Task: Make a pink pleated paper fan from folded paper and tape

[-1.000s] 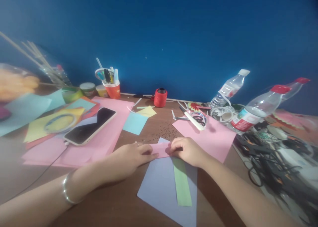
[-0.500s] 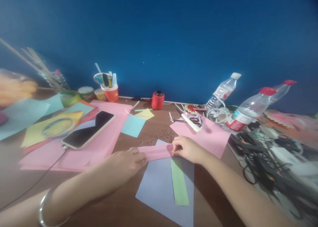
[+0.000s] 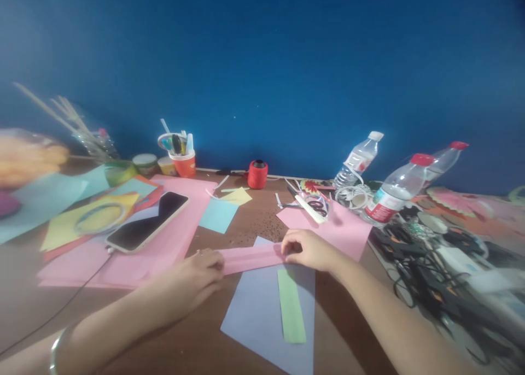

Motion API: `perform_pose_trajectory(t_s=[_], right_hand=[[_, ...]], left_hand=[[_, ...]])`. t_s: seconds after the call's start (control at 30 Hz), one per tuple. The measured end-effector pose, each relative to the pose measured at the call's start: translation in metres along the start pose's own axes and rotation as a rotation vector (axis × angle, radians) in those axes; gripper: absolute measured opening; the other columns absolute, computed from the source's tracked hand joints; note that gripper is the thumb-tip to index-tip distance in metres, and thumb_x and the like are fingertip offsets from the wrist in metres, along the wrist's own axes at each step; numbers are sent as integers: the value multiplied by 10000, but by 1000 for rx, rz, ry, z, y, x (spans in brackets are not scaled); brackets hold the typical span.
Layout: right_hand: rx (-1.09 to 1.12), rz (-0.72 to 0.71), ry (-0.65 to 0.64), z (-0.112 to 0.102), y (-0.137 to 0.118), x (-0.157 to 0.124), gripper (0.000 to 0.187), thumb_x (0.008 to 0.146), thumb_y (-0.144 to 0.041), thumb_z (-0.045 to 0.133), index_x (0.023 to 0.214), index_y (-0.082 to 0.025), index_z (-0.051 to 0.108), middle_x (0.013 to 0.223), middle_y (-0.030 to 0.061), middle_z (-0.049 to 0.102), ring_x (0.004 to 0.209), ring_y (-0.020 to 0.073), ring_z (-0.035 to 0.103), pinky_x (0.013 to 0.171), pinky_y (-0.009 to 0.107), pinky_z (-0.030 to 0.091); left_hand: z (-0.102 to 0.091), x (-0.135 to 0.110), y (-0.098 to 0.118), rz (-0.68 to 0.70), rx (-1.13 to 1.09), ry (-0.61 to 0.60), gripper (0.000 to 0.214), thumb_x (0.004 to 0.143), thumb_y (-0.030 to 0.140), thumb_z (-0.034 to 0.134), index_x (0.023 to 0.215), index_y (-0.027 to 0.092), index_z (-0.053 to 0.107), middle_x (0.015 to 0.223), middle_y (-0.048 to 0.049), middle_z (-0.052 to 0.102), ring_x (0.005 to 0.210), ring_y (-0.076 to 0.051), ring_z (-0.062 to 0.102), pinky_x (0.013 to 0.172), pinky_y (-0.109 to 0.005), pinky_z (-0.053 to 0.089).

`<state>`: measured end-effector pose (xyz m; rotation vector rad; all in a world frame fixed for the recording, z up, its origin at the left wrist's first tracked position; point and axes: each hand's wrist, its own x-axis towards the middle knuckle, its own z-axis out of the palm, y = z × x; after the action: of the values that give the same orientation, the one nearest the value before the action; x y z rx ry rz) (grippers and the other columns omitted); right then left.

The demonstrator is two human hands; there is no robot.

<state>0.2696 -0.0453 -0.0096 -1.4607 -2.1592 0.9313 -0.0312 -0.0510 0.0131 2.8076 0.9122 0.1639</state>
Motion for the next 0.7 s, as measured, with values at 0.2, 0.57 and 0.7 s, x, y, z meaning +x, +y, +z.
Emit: perform_pose_trajectory(t_s=[0.2,0.57,0.7], right_hand=[[-102,-202,26,11,-10,-3,258,702,-36,551,746,-233,711,814,-6,656,808,138,562,756,238,414],[-137,-173,26,8,-16,-5,82,720,-172,638,771,-226,673,832,-3,640,815,153,568,737,245,410],[-130,-157,19,8,-15,-4,68,717,-176,651,762,-223,673,799,-3,623,785,148,563,699,238,406]], left_hand=[[6,0,-6,-75,135,-100,222,822,160,448,807,219,662,759,-16,571,773,-153,516,725,-250,387],[6,23,18,-101,368,-78,205,757,33,453,813,150,611,790,-61,566,692,-177,538,632,-294,419],[4,38,25,15,124,-22,243,829,67,396,871,188,602,829,-28,600,768,-152,563,693,-260,431]])
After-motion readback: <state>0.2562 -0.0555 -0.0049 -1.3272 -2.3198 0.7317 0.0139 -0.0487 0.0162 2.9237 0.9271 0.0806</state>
